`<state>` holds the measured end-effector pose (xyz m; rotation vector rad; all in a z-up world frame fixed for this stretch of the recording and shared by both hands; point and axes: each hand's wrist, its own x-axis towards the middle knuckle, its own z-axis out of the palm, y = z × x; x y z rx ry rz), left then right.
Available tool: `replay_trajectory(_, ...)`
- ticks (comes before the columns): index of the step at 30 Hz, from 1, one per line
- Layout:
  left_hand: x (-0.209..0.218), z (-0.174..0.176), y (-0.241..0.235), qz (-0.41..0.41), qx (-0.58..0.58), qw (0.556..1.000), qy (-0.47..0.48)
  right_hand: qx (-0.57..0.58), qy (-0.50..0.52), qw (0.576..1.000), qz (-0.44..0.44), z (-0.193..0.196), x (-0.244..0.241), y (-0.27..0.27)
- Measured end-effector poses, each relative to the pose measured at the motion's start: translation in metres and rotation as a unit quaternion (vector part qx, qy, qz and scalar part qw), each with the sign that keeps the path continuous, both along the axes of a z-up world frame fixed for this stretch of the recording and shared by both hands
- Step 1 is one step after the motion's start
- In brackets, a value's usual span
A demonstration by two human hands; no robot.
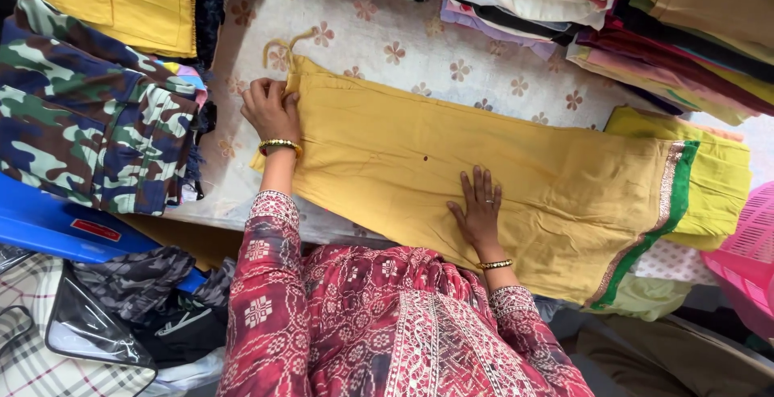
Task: Fold various pieces of clothing on a table and stack them neatly.
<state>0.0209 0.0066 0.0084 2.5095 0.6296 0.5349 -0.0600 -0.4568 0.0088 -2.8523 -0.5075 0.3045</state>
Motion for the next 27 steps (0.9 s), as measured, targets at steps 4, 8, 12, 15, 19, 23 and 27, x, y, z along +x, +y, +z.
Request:
replay_trajectory(4, 0.006, -0.019, 0.006, -0.013, -0.022, 1.000, 0.015, 0.002, 0.004, 1.000, -0.007, -0.001, 0.000, 0.002)
replay_trajectory(8, 0.017, -0.012, 0.002, -0.005, 0.010, 1.000, 0.024, -0.009, -0.002, 1.000, -0.025, -0.003, 0.001, 0.001)
replay_trajectory(12, 0.027, -0.006, 0.008, -0.023, -0.186, 0.981, 0.050, 0.023, -0.013, 0.999, -0.018, 0.015, 0.012, 0.002)
replay_trajectory(15, 0.025, -0.030, 0.030, -0.078, -0.195, 0.962, 0.176, 0.096, 0.024, 0.994, -0.041, 0.035, 0.035, -0.012)
replay_trajectory(19, -0.013, -0.011, 0.054, -0.147, -0.313, 0.934, 0.092, 0.156, -0.070, 0.980, -0.097, 0.049, 0.085, -0.057)
replay_trajectory(23, -0.058, 0.075, 0.061, -0.179, -0.358, 0.914, 0.066, 0.096, -0.160, 0.975, -0.120, 0.080, 0.142, -0.118)
replay_trajectory(27, -0.112, 0.117, 0.076, -0.175, -0.291, 0.936, 0.090, 0.024, -0.087, 0.993, -0.075, 0.095, 0.176, -0.158)
